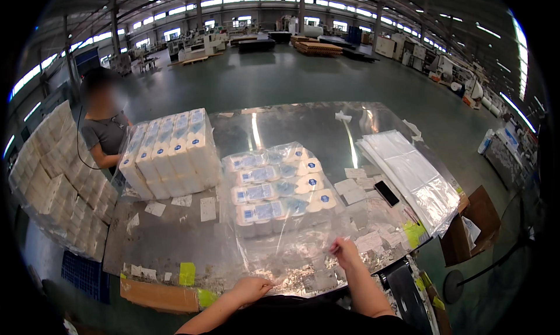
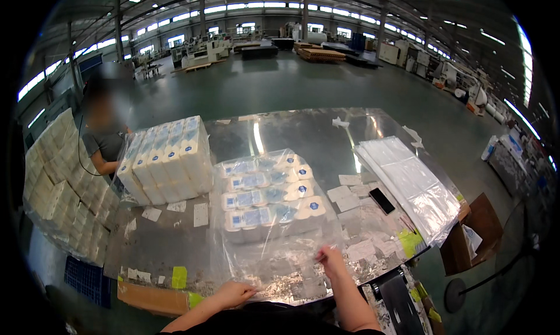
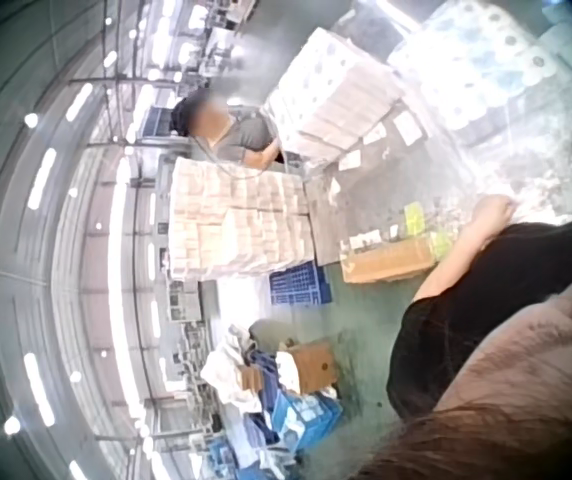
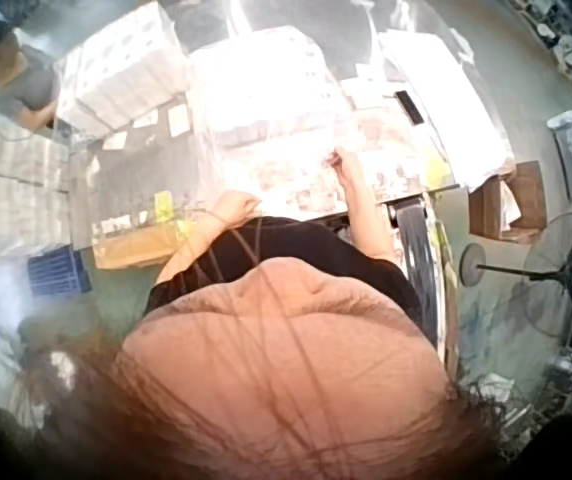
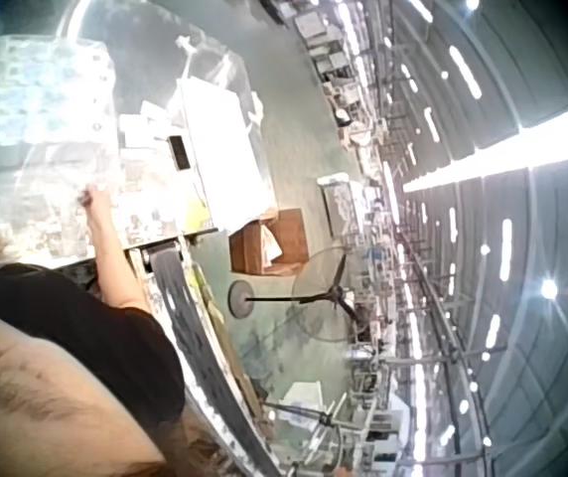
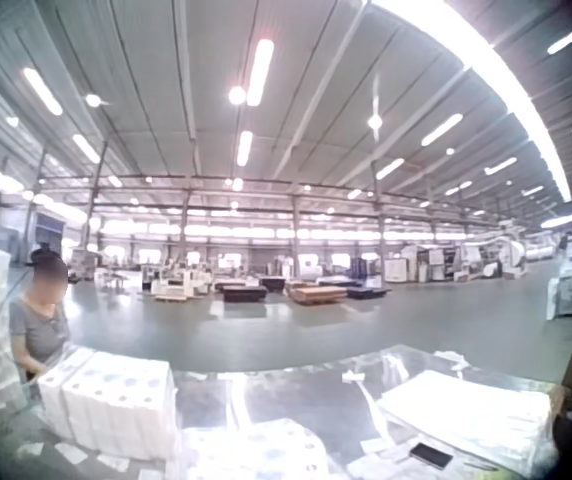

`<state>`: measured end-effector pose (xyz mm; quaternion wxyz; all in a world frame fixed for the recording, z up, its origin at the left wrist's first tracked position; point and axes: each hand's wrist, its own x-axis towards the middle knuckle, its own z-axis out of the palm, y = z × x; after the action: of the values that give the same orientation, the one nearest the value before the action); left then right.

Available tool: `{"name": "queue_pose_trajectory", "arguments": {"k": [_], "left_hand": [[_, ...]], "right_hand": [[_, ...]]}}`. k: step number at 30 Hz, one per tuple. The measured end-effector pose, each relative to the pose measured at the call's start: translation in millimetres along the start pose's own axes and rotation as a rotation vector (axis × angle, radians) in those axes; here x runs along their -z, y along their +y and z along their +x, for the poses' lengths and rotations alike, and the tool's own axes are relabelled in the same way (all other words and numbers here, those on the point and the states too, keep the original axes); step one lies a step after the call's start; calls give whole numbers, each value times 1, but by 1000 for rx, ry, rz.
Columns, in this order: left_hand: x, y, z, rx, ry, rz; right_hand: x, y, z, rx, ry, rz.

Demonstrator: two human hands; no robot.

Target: The person places individual packs of tissue paper onto a large plastic sheet on a table. They then fold the plastic sheet over the packs to wrap them. The person repeats this process, handling the packs and the plastic sheet by hand.

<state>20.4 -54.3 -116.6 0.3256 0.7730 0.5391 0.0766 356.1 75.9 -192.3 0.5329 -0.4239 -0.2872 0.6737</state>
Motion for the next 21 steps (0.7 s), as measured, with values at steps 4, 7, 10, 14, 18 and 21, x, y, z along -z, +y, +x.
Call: {"name": "queue_pose_trajectory", "arguments": {"k": [4,7,10,14,18,21], "left_hand": [[-1,-5,-6,107,-83,86],[-1,-9,-11,128,-109,61],[-8,-5,-10,67,-144,39],[-14,-8,3,39,-254,-93],[14,0,26,-159,-51,-24],[51,7,59,-169,352,255]], "right_hand": [[-5,28,-53,-143,111,-89],[93,46,-50,-98,302,202],[136,32,-58,-91,527,-72],[138,40,-51,139,621,-686],[102,67,-38,295,638,-1475],[71,91,-49,473,596,-1681]]}}
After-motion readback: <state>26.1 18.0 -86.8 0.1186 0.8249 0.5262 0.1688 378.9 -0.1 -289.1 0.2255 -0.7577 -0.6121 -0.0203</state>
